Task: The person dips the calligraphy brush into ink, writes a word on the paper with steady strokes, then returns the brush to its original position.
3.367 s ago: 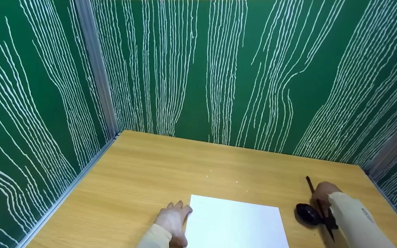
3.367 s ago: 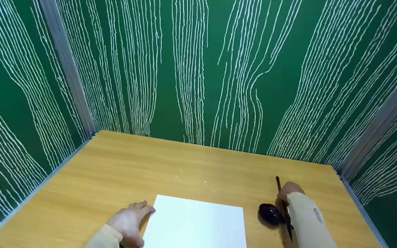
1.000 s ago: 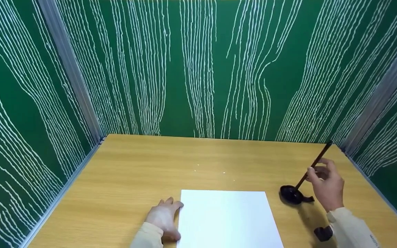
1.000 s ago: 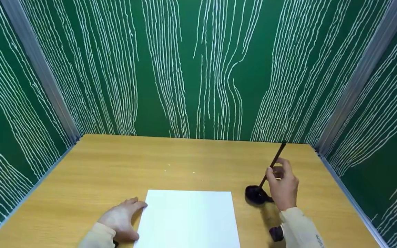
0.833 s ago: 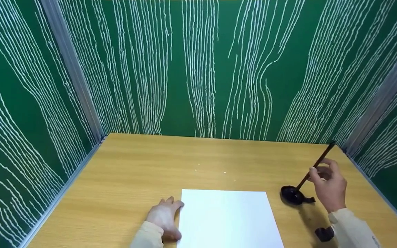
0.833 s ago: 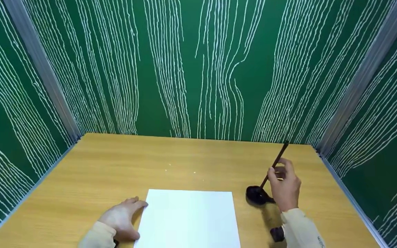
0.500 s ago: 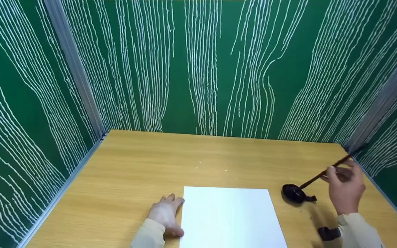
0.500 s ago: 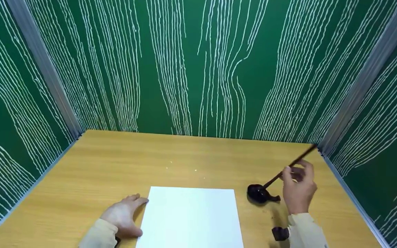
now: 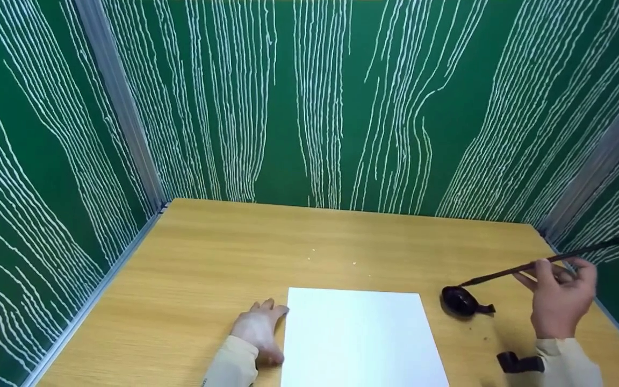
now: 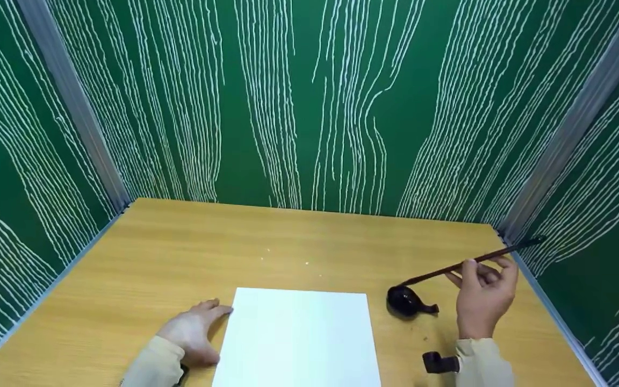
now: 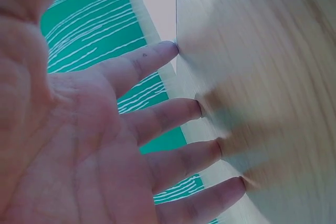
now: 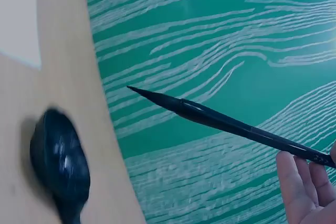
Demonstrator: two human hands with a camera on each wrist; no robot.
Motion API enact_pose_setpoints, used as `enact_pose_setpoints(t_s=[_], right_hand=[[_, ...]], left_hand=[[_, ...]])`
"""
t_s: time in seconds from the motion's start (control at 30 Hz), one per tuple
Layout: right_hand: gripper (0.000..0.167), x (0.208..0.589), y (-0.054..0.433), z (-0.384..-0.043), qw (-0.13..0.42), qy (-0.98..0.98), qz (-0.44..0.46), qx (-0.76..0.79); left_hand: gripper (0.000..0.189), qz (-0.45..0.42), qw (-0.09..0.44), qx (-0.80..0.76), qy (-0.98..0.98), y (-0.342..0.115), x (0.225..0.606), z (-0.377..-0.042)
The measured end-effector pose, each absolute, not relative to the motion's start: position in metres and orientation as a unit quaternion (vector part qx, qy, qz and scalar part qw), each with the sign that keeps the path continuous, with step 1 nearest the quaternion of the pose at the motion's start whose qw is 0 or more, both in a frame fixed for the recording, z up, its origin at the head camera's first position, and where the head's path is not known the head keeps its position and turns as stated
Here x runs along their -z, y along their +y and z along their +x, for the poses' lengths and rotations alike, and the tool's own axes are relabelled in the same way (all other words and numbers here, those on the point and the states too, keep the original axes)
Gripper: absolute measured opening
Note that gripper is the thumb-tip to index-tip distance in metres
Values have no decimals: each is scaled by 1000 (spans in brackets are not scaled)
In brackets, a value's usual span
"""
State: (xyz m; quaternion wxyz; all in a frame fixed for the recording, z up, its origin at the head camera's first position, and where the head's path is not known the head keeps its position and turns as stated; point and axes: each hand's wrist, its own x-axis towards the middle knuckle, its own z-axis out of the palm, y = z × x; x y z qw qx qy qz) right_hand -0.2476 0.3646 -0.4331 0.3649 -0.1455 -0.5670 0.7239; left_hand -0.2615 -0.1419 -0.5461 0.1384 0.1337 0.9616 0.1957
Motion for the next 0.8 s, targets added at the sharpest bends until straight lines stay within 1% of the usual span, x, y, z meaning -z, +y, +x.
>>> enact_pose_setpoints(t_s=[0.1,0.27,0.4,0.5,0.67,0.8], right_hand=[[27,426,351,-249,359,-544,-124,-748],[29,416,320,-251,369,-511,-60,-774],[27,410,287,-252,387,-486,-6,-784],[27,408,259,-252,387,-465,49,-795],[31,410,219,-253,356,-454,134,-806],[31,414,196,-254,323,-456,164,-813]], left_hand=[[112,127,141,-190,963,-140,540,-258],[109,117,140,-178,967,-133,528,-252],[110,114,135,-171,969,-130,527,-249],[110,117,127,-162,972,-129,530,-250],[110,122,116,-145,975,-131,538,-254],[109,116,119,-136,977,-132,540,-257]])
